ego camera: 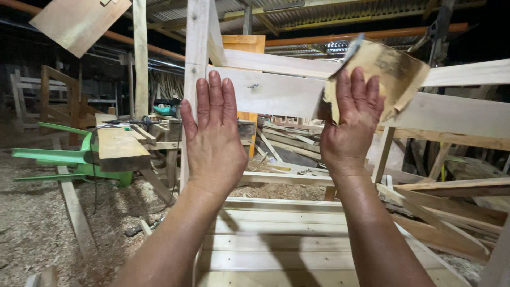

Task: The person sands the surface and edges of a wooden shelf unit using a sanding block. They move the sanding block back and forth across the slats and along the frame, then flip the unit to sand the underside.

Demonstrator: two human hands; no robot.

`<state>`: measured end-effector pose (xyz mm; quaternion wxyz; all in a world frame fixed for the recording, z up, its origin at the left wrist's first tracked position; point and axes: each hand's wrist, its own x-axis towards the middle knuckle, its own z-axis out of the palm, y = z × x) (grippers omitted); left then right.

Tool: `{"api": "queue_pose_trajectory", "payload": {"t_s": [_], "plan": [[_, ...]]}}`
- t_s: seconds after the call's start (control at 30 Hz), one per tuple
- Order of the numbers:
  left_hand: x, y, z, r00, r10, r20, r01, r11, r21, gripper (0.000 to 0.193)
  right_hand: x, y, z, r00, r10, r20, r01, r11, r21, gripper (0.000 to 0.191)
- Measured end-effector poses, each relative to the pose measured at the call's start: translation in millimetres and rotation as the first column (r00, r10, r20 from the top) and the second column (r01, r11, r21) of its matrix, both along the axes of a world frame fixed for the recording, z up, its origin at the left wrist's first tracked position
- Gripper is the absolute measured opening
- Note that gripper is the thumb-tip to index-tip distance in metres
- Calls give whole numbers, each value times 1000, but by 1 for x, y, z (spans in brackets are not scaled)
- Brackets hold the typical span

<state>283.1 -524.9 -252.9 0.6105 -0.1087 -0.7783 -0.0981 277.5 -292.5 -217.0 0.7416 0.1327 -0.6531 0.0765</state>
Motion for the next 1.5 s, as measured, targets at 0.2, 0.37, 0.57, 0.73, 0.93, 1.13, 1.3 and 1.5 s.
{"api": "queue_pose_trajectory", "payload": {"t_s": [0.2, 0.37, 0.57, 0.73, 0.93, 1.13, 1.3, 1.5], "plan": [[10, -18, -7, 999, -24, -22, 24, 999, 29, 96, -20, -95, 0, 992, 121, -47, -112, 980, 164, 71], [16, -37, -2, 983, 76, 165, -91, 992, 84, 102, -17, -112, -5, 992, 78, 99, -108, 929, 353, 81], [12, -51, -18, 990, -139, 14, 131, 963, 237, 104, -1, -83, -16, 995, 91, 36, -90, 996, -28, 83], [-21, -56, -27, 897, -430, 103, 345, 826, 446, 103, -27, -168, -8, 967, 251, -37, -232, 935, 267, 71], [-45, -57, -32, 907, -420, -36, 397, 822, 408, 96, -44, -164, -15, 982, 138, 128, -175, 922, 347, 72], [-45, -59, -31, 908, -417, 37, 358, 820, 447, 100, -50, -128, -27, 996, 59, -70, -56, 997, 48, 65], [-63, -62, -24, 900, -436, 16, 385, 811, 441, 101, -77, -176, -18, 994, 106, -6, -102, 968, 228, 74], [-65, -64, -33, 867, -498, -18, 445, 757, 478, 108, -59, -186, -20, 987, 159, 8, -152, 932, 330, 65]]}}
